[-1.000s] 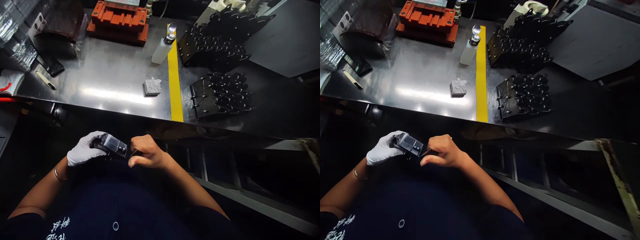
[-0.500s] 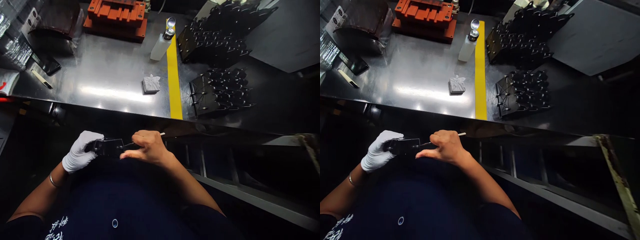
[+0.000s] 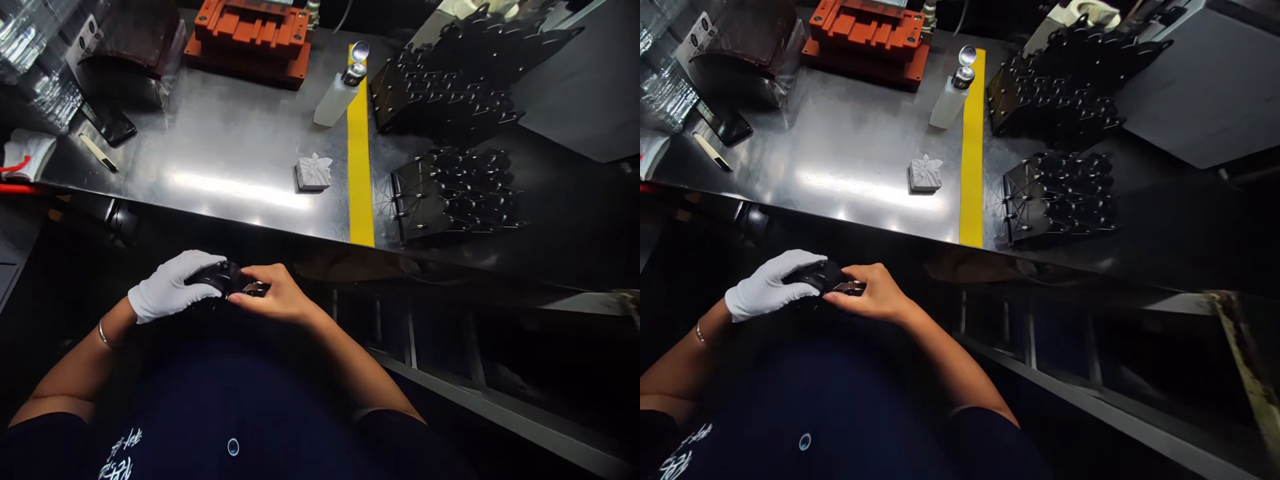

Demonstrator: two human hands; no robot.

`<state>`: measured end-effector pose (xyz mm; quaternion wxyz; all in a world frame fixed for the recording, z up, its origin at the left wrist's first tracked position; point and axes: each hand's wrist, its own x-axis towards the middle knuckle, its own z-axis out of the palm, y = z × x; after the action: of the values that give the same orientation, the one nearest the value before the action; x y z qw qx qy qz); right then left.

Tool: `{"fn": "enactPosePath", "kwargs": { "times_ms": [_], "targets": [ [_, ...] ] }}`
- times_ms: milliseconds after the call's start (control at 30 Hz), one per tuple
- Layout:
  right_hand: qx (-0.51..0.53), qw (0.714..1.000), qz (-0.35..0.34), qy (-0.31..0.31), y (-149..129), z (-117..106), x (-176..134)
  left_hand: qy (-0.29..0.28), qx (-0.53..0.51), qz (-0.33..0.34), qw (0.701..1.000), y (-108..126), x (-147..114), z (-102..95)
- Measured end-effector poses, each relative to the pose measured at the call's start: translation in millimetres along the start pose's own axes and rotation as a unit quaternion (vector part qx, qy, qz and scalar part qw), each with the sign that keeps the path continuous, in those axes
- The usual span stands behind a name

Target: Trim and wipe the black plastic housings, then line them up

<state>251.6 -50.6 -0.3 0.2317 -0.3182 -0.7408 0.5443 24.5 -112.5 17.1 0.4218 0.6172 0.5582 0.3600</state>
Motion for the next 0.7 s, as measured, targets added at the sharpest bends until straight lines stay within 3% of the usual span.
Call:
{"fn": "enactPosePath", "kwargs": {
  "times_ms": [67, 100, 133, 167, 233, 300, 367, 400, 500, 700],
  "targets": [
    [0.059, 0.991, 0.081, 0.086, 12.6, 9.9, 1.3, 0.180, -0.011, -0.036, 0.983, -6.1, 0.0, 3.2],
    [0.095, 0.979, 0.112, 0.139, 19.0, 15.4, 1.1, 0.278, -0.041, -0.063, 0.958, -9.9, -1.8, 6.7],
    [0.133, 0.964, 0.136, 0.185, 24.8, 21.6, 0.3, 0.347, -0.093, -0.098, 0.928, -13.4, -4.5, 11.3],
    [0.167, 0.949, 0.153, 0.219, 29.5, 28.6, -0.8, 0.372, -0.171, -0.141, 0.902, -16.2, -7.7, 17.1],
    [0.214, 0.932, 0.172, 0.238, 34.8, 44.5, -3.5, 0.310, -0.365, -0.239, 0.845, -17.9, -13.4, 31.1],
    [0.232, 0.936, 0.175, 0.198, 36.1, 60.3, -6.0, 0.223, -0.524, -0.319, 0.758, -14.6, -15.9, 45.1],
    [0.234, 0.942, 0.166, 0.175, 36.8, 71.8, -8.5, 0.241, -0.591, -0.359, 0.681, -8.7, -14.7, 55.0],
    [0.232, 0.940, 0.162, 0.192, 37.9, 75.1, -10.0, 0.252, -0.605, -0.372, 0.657, -5.8, -13.2, 57.6],
    [0.214, 0.927, 0.153, 0.266, 44.1, 76.5, -15.5, 0.253, -0.613, -0.408, 0.627, -0.7, -9.9, 57.8],
    [0.110, 0.948, 0.061, 0.292, 46.7, 70.1, -19.5, 0.176, -0.625, -0.415, 0.637, 0.9, -13.7, 56.7]
  ]
}}
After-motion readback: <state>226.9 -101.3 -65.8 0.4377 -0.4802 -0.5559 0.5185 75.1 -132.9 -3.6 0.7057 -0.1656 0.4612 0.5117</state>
